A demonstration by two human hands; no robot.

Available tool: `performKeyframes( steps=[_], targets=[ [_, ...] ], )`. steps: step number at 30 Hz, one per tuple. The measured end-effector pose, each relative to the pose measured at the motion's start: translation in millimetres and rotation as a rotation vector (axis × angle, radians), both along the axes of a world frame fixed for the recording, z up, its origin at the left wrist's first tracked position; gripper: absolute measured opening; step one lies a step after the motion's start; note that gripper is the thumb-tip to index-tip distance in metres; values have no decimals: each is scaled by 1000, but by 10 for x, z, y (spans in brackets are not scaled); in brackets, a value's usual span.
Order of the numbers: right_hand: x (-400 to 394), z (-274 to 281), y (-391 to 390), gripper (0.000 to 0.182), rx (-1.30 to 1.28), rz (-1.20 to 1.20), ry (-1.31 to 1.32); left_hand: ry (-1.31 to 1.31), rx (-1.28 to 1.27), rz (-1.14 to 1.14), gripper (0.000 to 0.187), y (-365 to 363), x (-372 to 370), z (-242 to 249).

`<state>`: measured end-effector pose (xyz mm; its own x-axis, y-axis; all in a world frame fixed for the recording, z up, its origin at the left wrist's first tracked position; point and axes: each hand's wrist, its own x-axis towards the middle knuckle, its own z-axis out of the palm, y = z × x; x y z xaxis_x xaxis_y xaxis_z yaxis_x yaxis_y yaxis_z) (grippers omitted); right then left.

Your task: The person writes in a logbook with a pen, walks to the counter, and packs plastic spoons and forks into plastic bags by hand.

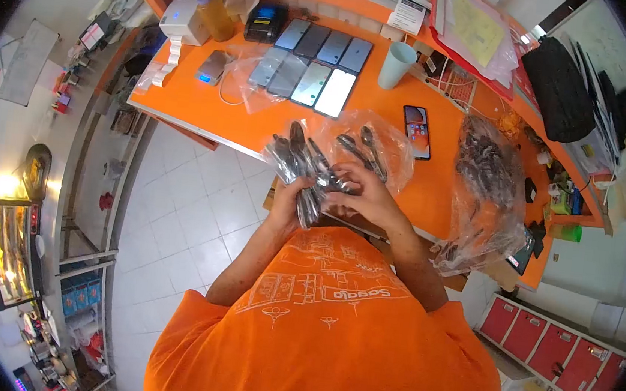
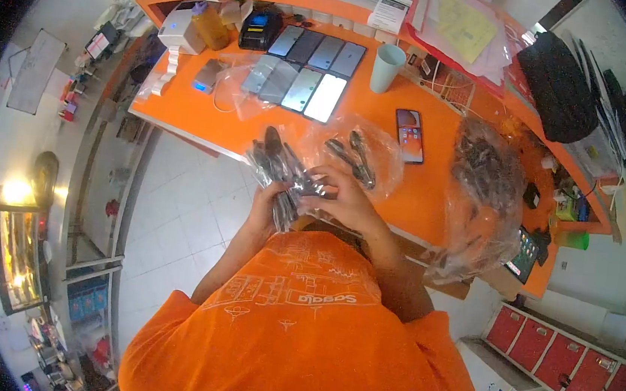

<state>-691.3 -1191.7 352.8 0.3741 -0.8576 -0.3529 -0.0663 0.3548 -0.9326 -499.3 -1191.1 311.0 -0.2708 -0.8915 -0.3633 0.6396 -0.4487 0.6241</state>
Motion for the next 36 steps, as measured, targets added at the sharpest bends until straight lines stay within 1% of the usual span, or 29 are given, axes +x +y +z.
performKeyframes(
  steps=[1, 3, 4, 7, 8, 11, 13, 14, 16, 19, 20, 23, 26, 29, 32, 35, 36],
  targets=[
    [-34, -56, -9, 44, -6, 25, -6, 53, 30, 12, 37, 13, -2, 60],
    [-147, -171, -28, 39, -18, 67, -15, 33, 27, 0, 37, 50, -17, 111],
    [-134, -116, 0, 35, -54, 25, 16, 24, 26, -10, 38, 64, -20, 119],
    [-41, -269, -35, 36, -58, -238, -134, -48, -21, 33, 35, 55, -26, -15],
    [-7, -289, -44, 35, -100, -275, -124, -70, -13, 64, 32, 55, -34, -34],
    [49, -323, -90, 34, -218, -363, -89, -125, -114, 90, 29, 58, -69, 35],
    [20, -409, -138, 34, -280, -395, -62, -119, -45, 29, 28, 64, -3, -53],
    [-23, -424, -158, 34, -229, -399, -98, -116, -11, -4, 28, 64, 15, -86],
    [-118, -385, -205, 36, -129, -407, -168, -124, 39, 29, 30, 64, -5, -74],
    [-284, -408, -284, 39, -124, -438, -80, -97, 63, 14, 32, 22, -32, -188],
    [-316, -474, -341, 41, -160, -461, -87, -83, 62, -1, 33, -8, -45, -243],
    [-449, -492, -434, 43, -437, -431, 254, 2, 81, -26, 34, -116, -114, -283],
    [-613, -1109, -608, 39, -580, -509, 364, 4, 63, 39, 34, -187, -200, -241],
    [-790, -1229, -644, 36, -402, -644, 403, -41, 29, 30, 33, -193, -172, -304],
    [-752, -802, -513, 35, -145, -647, 314, -68, 41, 1, 30, -155, -139, -311],
    [-837, -972, -528, 32, -298, -763, 283, -78, 32, -26, 31, -131, -169, -315],
    [-784, -905, -506, 31, -319, -740, 204, -108, -11, -16, 29, -117, -194, -301]
  ],
)
